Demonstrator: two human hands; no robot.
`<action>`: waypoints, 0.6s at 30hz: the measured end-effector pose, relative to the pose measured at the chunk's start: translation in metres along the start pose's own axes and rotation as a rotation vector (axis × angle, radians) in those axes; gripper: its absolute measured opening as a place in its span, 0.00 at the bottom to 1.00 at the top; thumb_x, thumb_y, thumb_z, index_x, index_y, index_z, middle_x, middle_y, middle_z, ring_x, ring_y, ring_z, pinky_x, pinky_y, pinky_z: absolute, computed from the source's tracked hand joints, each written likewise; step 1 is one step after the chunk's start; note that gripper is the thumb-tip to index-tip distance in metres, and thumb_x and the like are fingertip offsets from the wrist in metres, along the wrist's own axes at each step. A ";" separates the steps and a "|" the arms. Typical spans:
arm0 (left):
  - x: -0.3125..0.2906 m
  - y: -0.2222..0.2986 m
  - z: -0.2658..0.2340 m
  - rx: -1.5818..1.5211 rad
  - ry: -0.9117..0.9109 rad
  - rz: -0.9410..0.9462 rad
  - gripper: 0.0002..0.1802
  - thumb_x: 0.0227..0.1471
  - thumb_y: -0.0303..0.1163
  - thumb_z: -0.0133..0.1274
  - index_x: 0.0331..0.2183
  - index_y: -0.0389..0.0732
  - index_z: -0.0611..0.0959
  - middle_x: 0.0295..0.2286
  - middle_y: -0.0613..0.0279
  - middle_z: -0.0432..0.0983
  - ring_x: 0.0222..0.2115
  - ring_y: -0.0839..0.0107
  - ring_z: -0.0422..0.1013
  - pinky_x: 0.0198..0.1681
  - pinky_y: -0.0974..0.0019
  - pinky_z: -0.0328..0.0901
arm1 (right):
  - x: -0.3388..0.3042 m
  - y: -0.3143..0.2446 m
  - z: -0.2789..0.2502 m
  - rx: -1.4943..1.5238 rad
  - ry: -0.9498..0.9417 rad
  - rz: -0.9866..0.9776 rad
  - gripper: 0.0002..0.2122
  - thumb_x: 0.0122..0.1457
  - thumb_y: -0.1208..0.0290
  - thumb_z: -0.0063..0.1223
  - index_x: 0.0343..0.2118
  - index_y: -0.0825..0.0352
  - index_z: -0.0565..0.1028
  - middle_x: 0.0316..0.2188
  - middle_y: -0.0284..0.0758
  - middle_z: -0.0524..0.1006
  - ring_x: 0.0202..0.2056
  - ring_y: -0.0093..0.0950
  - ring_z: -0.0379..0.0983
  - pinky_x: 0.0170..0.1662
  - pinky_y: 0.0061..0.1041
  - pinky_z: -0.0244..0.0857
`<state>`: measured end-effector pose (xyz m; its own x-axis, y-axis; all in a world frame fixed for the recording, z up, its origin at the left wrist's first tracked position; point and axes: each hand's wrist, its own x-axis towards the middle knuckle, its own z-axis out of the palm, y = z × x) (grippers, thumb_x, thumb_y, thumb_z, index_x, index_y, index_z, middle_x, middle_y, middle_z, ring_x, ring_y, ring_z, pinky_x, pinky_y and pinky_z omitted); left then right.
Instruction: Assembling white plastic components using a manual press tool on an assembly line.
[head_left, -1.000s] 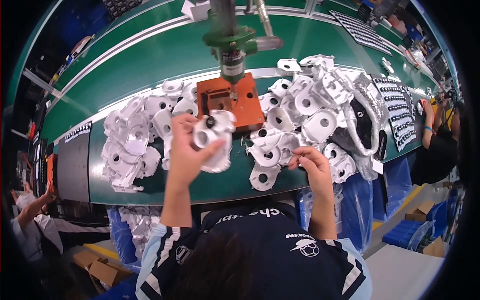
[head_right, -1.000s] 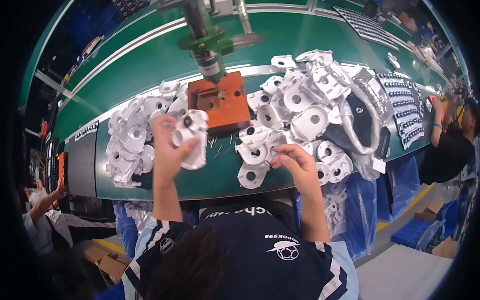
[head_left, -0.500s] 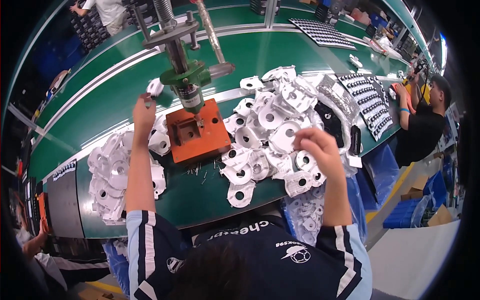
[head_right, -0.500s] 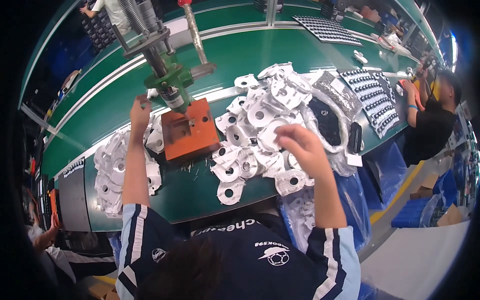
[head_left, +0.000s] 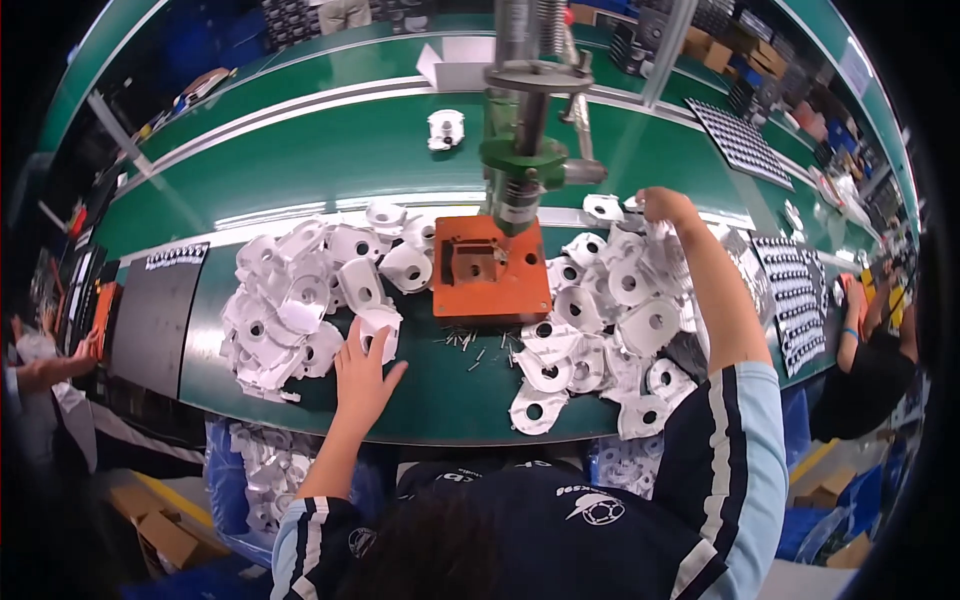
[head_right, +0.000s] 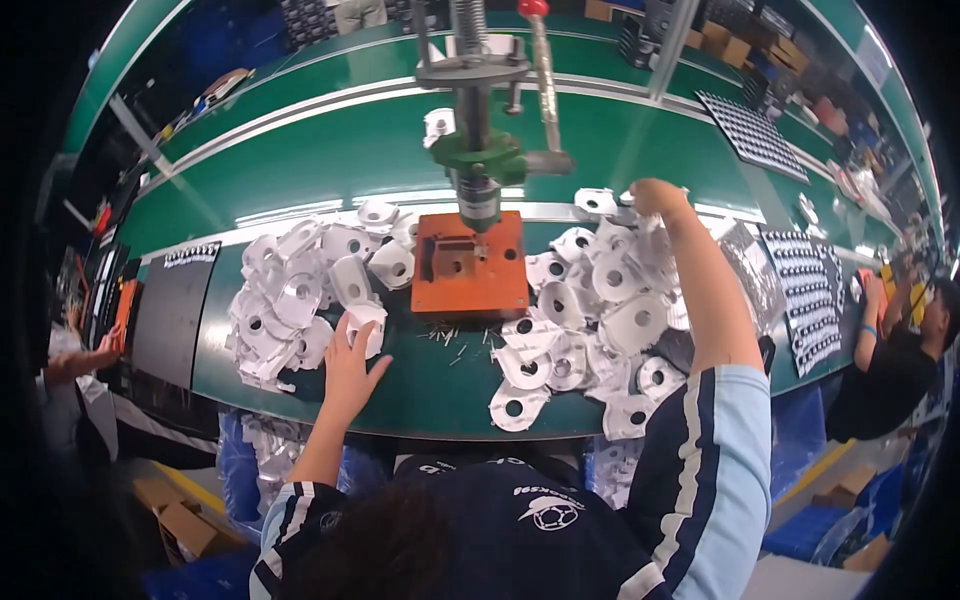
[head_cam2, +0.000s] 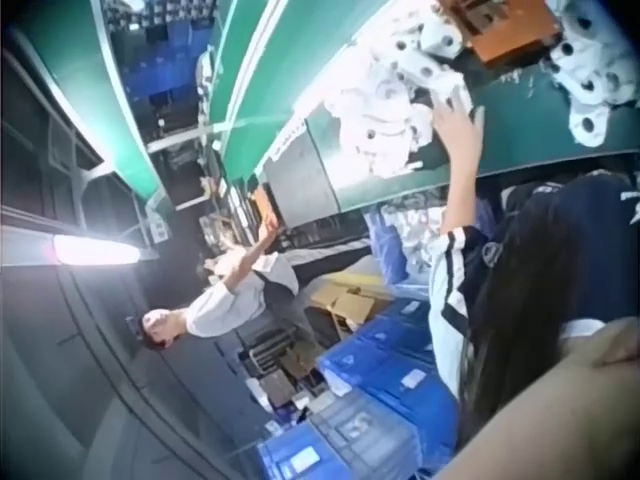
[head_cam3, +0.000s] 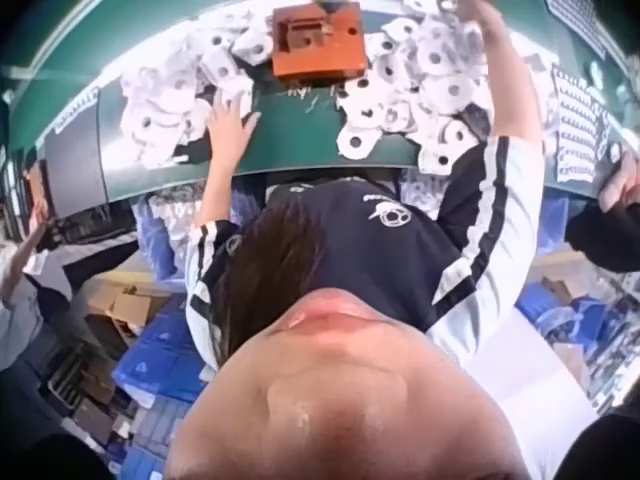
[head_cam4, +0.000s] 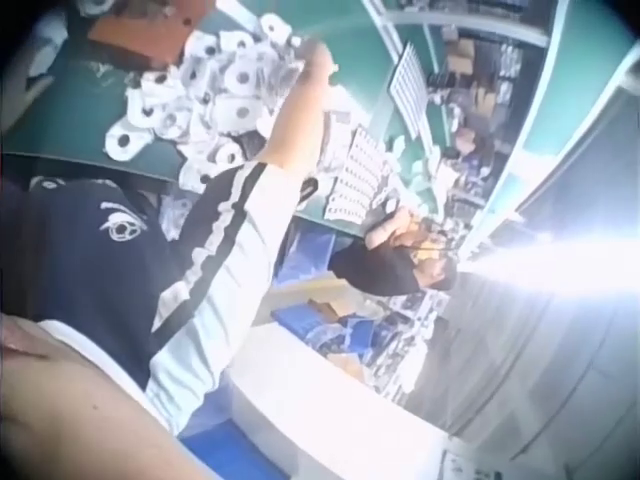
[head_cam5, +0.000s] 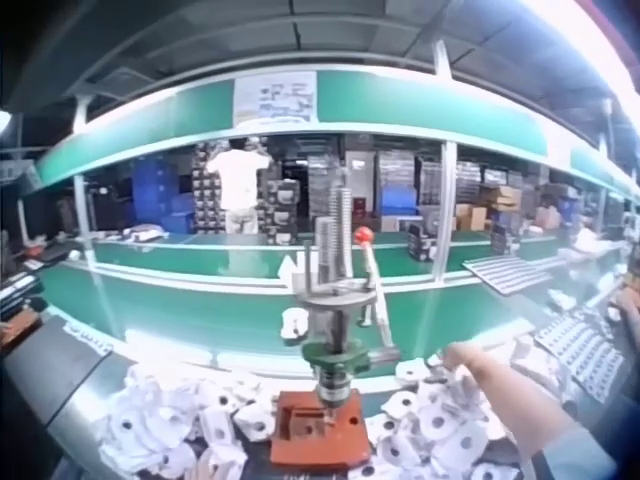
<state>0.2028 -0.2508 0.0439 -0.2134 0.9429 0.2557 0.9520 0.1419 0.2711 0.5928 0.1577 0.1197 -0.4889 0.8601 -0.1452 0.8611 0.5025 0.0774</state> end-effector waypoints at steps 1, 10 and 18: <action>-0.001 -0.004 0.005 -0.035 0.051 -0.008 0.28 0.42 0.33 0.58 0.47 0.46 0.69 0.53 0.48 0.53 0.48 0.47 0.59 0.49 0.52 0.56 | 0.003 0.004 0.008 -0.006 0.000 -0.016 0.12 0.38 0.76 0.48 0.29 0.68 0.76 0.32 0.46 0.76 0.35 0.45 0.73 0.38 0.37 0.66; 0.000 -0.024 -0.003 -0.985 0.077 -0.325 0.16 0.49 0.26 0.45 0.43 0.38 0.68 0.36 0.58 0.70 0.34 0.69 0.70 0.36 0.73 0.64 | 0.014 0.047 0.036 0.244 0.536 -0.015 0.05 0.47 0.79 0.42 0.25 0.73 0.70 0.24 0.54 0.71 0.30 0.52 0.69 0.31 0.41 0.62; 0.020 0.013 -0.024 -2.217 -0.216 -0.361 0.28 0.56 0.52 0.33 0.43 0.36 0.69 0.30 0.49 0.75 0.22 0.56 0.73 0.23 0.59 0.69 | -0.035 0.030 -0.006 0.168 0.501 -0.050 0.08 0.45 0.73 0.55 0.29 0.68 0.74 0.28 0.45 0.75 0.30 0.41 0.72 0.34 0.31 0.65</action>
<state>0.2060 -0.2369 0.0748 -0.1000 0.9933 -0.0574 -0.8092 -0.0476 0.5856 0.6346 0.1433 0.1334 -0.5009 0.7925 0.3479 0.8255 0.5582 -0.0830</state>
